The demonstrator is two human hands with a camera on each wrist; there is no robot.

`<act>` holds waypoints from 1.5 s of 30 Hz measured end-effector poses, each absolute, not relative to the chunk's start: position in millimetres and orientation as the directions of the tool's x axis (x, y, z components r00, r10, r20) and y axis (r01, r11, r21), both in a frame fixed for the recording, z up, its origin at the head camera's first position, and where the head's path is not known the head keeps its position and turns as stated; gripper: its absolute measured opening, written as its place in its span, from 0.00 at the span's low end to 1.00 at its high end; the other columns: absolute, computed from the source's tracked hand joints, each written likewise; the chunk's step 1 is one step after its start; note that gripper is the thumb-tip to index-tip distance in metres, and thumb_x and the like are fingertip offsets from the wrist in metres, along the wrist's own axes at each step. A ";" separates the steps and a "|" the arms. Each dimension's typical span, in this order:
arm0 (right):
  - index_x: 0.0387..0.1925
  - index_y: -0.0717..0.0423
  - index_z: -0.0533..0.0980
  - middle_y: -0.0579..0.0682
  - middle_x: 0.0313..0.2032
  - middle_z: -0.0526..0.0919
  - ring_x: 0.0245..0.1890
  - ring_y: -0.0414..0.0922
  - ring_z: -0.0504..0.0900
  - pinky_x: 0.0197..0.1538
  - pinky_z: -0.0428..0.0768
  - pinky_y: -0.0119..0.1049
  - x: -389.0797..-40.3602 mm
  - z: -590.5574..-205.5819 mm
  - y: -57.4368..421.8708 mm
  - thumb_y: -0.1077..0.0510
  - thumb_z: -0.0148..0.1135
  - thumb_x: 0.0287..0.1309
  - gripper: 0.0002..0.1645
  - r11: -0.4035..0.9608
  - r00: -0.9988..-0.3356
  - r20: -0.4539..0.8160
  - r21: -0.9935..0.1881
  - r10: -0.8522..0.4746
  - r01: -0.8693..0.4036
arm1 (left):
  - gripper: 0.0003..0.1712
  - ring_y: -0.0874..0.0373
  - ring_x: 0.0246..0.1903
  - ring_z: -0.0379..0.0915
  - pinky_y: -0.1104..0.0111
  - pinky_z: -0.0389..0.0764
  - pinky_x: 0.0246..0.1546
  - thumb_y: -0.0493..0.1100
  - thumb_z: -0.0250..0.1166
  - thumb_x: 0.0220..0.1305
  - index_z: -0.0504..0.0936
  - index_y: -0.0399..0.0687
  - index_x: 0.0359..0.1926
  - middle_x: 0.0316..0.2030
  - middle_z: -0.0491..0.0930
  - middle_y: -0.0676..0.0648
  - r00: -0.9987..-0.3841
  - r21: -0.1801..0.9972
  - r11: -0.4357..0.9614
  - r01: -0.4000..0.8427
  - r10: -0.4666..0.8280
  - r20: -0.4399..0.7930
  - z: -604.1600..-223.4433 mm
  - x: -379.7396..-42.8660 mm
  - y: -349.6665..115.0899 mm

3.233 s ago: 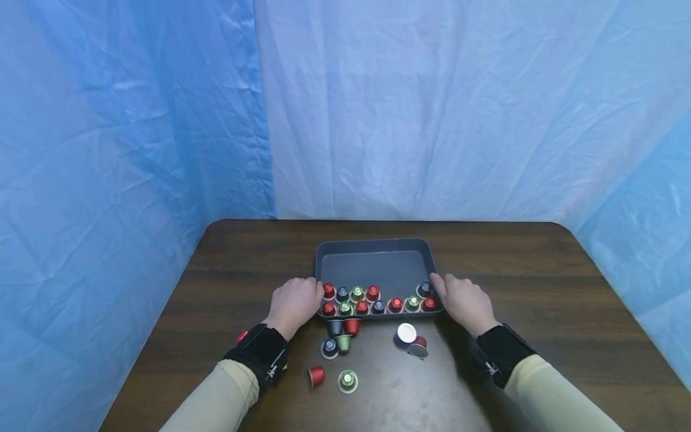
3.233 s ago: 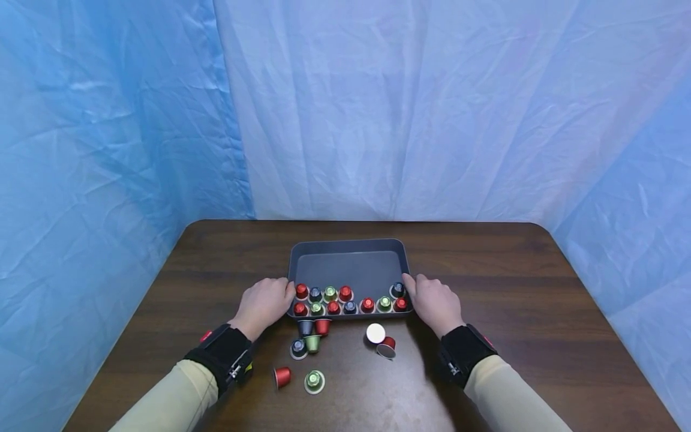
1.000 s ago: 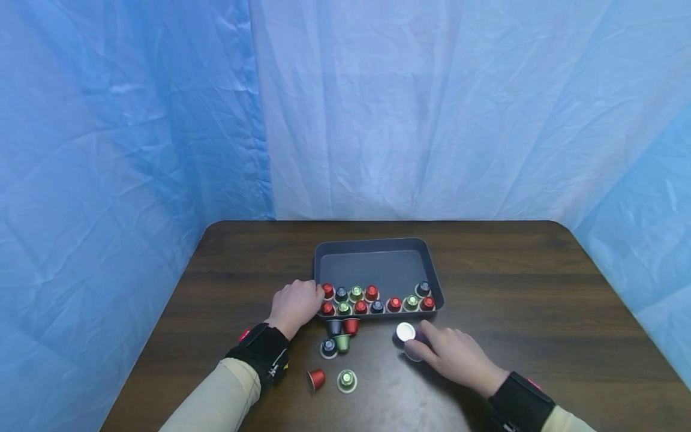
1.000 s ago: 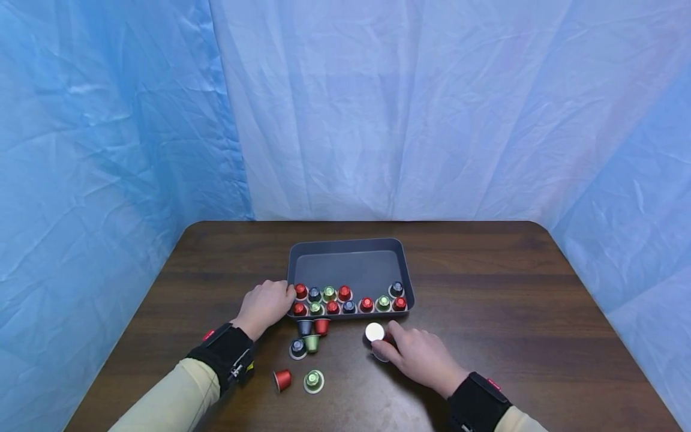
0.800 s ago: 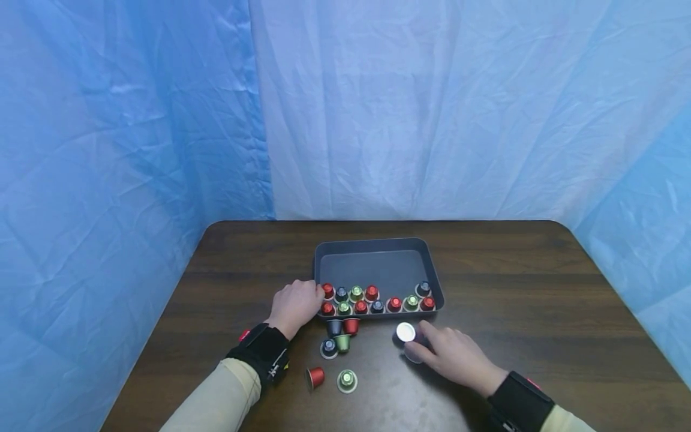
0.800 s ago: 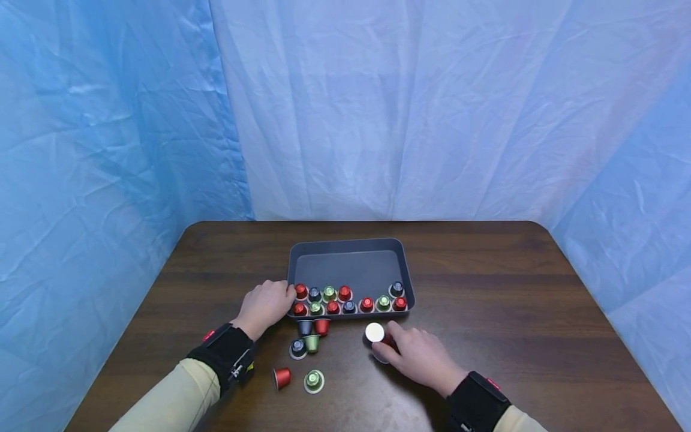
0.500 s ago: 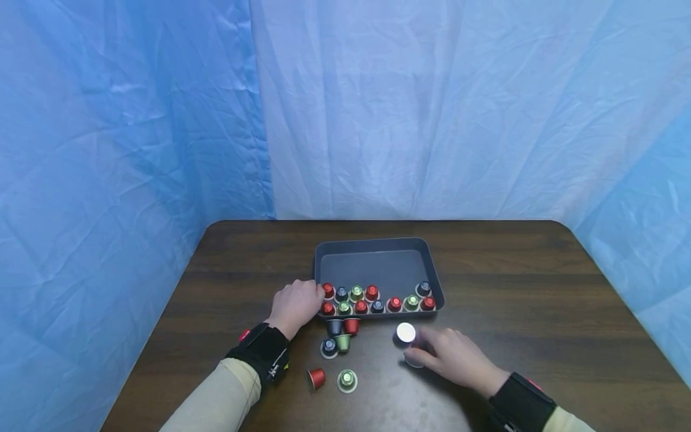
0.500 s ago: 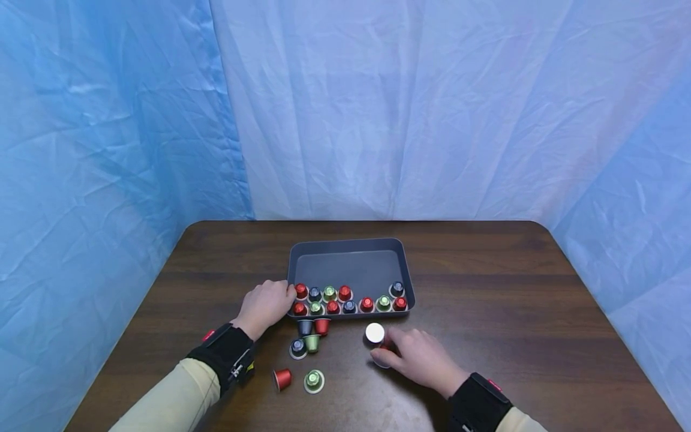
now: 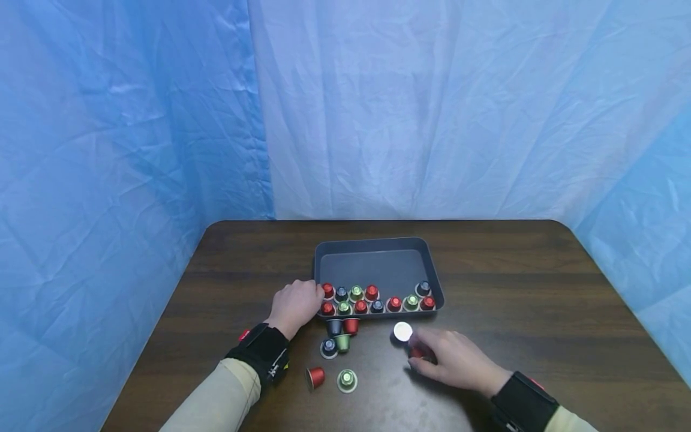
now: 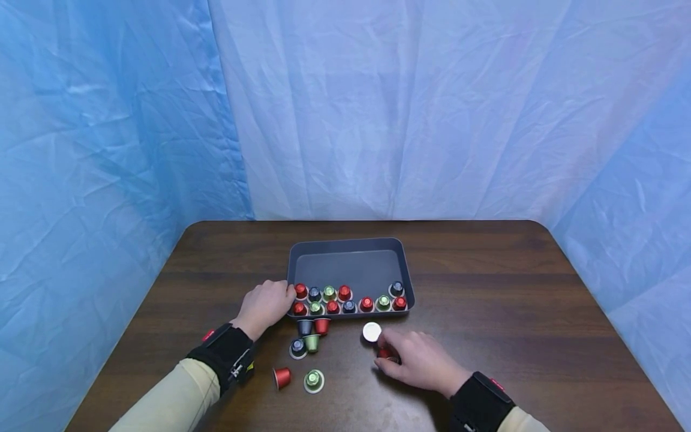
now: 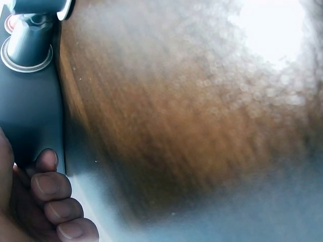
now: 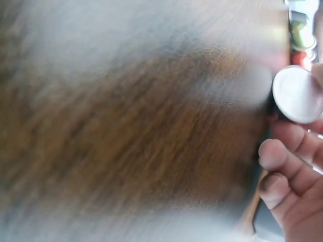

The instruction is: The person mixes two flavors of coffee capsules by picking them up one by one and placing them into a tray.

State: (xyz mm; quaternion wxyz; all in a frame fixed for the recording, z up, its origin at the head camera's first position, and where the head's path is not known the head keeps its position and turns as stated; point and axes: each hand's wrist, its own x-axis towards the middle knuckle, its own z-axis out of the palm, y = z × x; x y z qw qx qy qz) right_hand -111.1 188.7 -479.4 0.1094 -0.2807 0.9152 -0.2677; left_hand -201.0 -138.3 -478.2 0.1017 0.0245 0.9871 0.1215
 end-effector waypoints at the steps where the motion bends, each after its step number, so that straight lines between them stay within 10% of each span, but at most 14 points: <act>1: 0.39 0.42 0.77 0.31 0.29 0.75 0.28 0.29 0.74 0.31 0.74 0.30 -110.9 -479.7 189.3 0.48 0.72 0.59 0.11 0.695 -0.812 -0.043 -0.546 -0.582 -0.469 | 0.20 0.54 0.24 0.74 0.61 0.77 0.27 0.53 0.55 0.76 0.85 0.43 0.42 0.22 0.75 0.50 -0.978 0.246 0.969 0.023 0.073 -0.195 -478.4 -200.9 -138.3; 20: 0.50 0.44 0.83 0.32 0.41 0.77 0.43 0.34 0.75 0.47 0.79 0.38 -109.4 -476.9 199.2 0.52 0.75 0.52 0.21 0.701 -0.763 0.015 -0.385 -0.646 -0.601 | 0.20 0.55 0.23 0.73 0.62 0.74 0.25 0.53 0.55 0.76 0.84 0.43 0.41 0.21 0.75 0.50 -0.978 0.251 0.968 0.025 0.076 -0.195 -480.3 -201.2 -139.3; 45: 0.46 0.53 0.82 0.40 0.43 0.81 0.44 0.33 0.79 0.49 0.79 0.25 -122.0 -470.3 196.8 0.64 0.79 0.45 0.23 0.506 -0.598 0.462 -0.319 -0.655 -0.801 | 0.19 0.54 0.24 0.74 0.61 0.76 0.26 0.53 0.56 0.75 0.85 0.44 0.40 0.22 0.75 0.50 -0.980 0.255 0.967 0.022 0.071 -0.185 -482.1 -201.3 -138.4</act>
